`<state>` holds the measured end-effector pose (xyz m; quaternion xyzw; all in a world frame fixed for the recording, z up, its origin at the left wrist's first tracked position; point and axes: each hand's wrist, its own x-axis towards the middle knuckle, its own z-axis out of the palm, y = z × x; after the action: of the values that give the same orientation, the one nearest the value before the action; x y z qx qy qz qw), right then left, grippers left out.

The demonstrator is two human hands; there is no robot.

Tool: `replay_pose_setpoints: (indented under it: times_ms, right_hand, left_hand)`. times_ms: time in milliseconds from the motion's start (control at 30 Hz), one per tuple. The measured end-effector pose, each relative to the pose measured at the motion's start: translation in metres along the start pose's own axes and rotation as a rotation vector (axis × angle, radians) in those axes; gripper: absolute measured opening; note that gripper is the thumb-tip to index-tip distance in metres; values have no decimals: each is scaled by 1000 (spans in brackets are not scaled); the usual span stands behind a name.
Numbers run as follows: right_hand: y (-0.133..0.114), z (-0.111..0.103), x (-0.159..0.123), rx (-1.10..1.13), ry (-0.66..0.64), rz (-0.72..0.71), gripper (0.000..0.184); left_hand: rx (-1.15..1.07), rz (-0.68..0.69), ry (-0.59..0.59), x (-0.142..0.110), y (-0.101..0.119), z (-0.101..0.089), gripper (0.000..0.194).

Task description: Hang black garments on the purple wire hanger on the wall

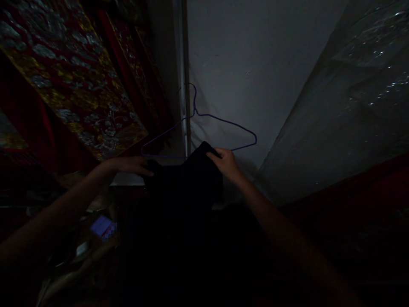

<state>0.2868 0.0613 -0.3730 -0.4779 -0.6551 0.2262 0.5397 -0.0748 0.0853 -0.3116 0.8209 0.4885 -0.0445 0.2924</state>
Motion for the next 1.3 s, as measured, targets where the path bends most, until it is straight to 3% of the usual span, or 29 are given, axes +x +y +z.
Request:
replay_pose_setpoints:
  times_ms: [67, 133, 233, 333, 400, 500, 600, 733, 867, 1000, 1100, 1167, 1300]
  right_hand:
    - [-1, -1, -3, 0, -4, 2, 42]
    - [-2, -1, -4, -19, 3, -1, 43]
    - [-6, -1, -3, -5, -9, 18, 45]
    - [-13, 0, -4, 34, 10, 36, 44]
    - [-17, 2, -6, 27, 42, 26, 42]
    - [-19, 0, -9, -23, 69, -2, 39]
    - [-15, -8, -8, -70, 98, -11, 37]
    - [-14, -12, -6, -135, 97, -25, 38]
    - [-24, 8, -13, -102, 72, -17, 38]
    - [-39, 30, -29, -23, 75, -23, 37]
    - [-49, 28, -39, -68, 55, -94, 33]
    - [-58, 15, -45, -140, 138, -182, 29]
    - [-79, -27, -47, -269, 577, -294, 51]
  left_hand:
    - [-87, 67, -82, 0, -12, 9, 41]
    - [-96, 93, -7, -3, -18, 12, 41]
    - [-44, 81, 275, -11, -10, 3, 40]
    - [39, 166, 579, -19, 14, -13, 40]
    - [131, 237, 658, -21, 30, -20, 41]
    - [286, 251, 571, -21, 34, -22, 41]
    - [367, 203, 492, -19, 19, -15, 49]
    - [389, 190, 590, -31, 15, -9, 59]
    - [323, 335, 696, -42, 50, -17, 68]
    - [219, 459, 719, -19, 75, -29, 80]
    - [198, 452, 735, 10, 71, -36, 65]
    - [225, 422, 748, 22, 66, -38, 51]
    - [282, 378, 793, 21, 63, -36, 39]
